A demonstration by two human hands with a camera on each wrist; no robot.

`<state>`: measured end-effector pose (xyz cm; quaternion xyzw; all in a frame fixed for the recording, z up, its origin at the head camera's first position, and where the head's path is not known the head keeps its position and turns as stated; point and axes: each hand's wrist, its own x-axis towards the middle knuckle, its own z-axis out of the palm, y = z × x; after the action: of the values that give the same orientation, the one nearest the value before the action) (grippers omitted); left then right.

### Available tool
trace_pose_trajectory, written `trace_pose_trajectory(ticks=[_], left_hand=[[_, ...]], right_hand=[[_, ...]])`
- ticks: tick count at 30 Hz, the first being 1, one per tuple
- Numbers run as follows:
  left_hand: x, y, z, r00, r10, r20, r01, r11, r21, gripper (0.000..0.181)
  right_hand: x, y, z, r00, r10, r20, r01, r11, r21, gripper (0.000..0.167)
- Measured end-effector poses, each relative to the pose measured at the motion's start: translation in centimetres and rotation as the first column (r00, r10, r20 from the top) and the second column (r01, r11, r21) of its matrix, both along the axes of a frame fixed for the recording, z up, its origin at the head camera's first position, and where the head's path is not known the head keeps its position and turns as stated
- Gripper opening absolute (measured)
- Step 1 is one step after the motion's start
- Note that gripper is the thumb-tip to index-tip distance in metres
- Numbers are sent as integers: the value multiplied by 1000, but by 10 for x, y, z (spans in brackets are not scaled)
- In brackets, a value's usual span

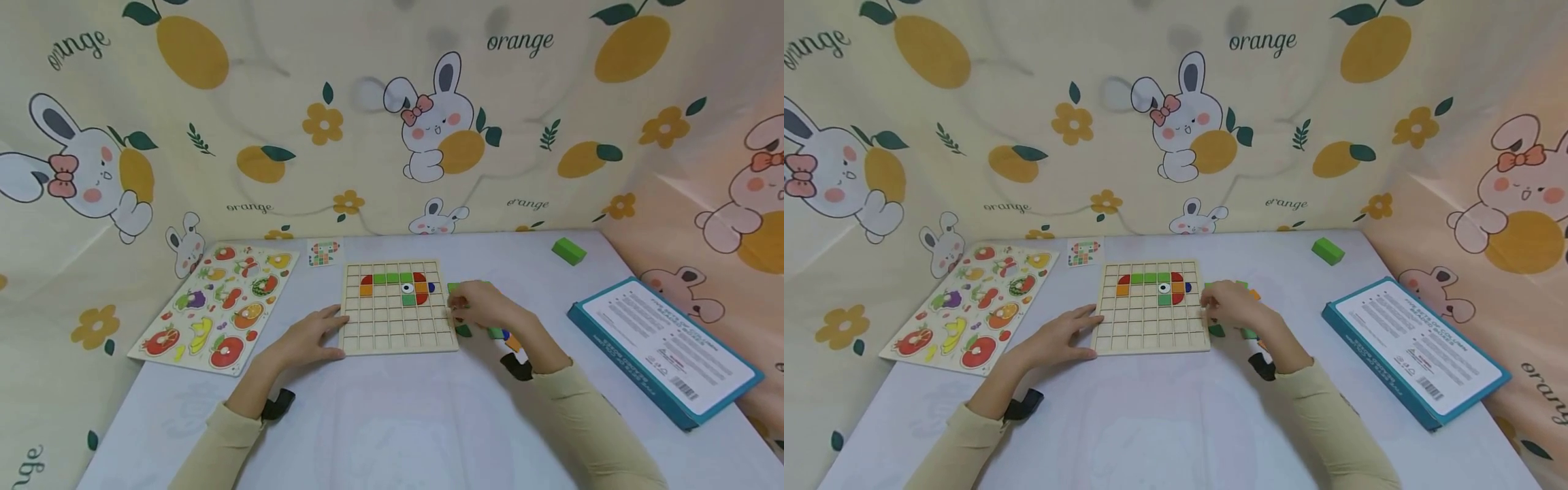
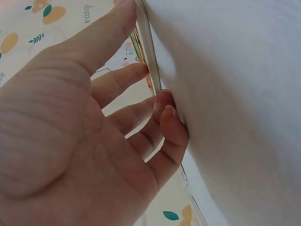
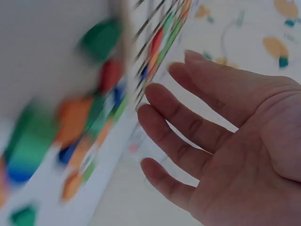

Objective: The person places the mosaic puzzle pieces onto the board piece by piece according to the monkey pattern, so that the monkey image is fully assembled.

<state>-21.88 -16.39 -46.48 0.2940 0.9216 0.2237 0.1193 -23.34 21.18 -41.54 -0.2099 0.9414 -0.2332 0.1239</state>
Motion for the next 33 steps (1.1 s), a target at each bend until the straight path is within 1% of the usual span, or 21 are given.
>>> trace_pose_trajectory(ticks=[2, 5, 8, 10, 13, 17, 23, 27, 30, 33], left_hand=[[0, 0, 0, 1000, 1, -1, -1, 1000, -6, 74], [-2, -1, 0, 1000, 2, -3, -2, 1000, -11, 75], [-3, -2, 0, 1000, 1, 0, -1, 1000, -7, 74], [-3, -2, 0, 1000, 1, 5, -1, 1000, -3, 74], [-3, -1, 0, 1000, 6, 7, -6, 1000, -2, 74], [-3, -1, -1, 1000, 8, 4, -8, 1000, -6, 75], [-3, 0, 0, 1000, 0, -6, 0, 1000, 4, 75], [-2, 0, 1, 1000, -3, -11, 3, 1000, 4, 74], [-1, 0, 1, 1000, -2, -2, 2, 1000, 5, 73], [0, 1, 1, 1000, 1, 6, -1, 1000, 2, 74]], right_hand=[[5, 19, -2, 999, -35, 18, 35, 999, 13, 11], [14, 41, -7, 996, -76, 42, 74, 997, 27, 13], [22, 54, -14, 992, -113, 58, 111, 993, 35, 16], [26, 60, -19, 991, -123, 57, 122, 992, 34, 17], [29, 66, -22, 992, -126, 32, 124, 992, 35, 18], [30, 70, -22, 990, -139, 15, 138, 989, 51, 19], [31, 72, -19, 981, -188, 56, 183, 980, 76, 22], [32, 72, -20, 978, -193, 73, 188, 980, 63, 21], [32, 71, -21, 976, -198, 87, 194, 980, 52, 19], [32, 70, -22, 978, -189, 89, 188, 982, 22, 16]])
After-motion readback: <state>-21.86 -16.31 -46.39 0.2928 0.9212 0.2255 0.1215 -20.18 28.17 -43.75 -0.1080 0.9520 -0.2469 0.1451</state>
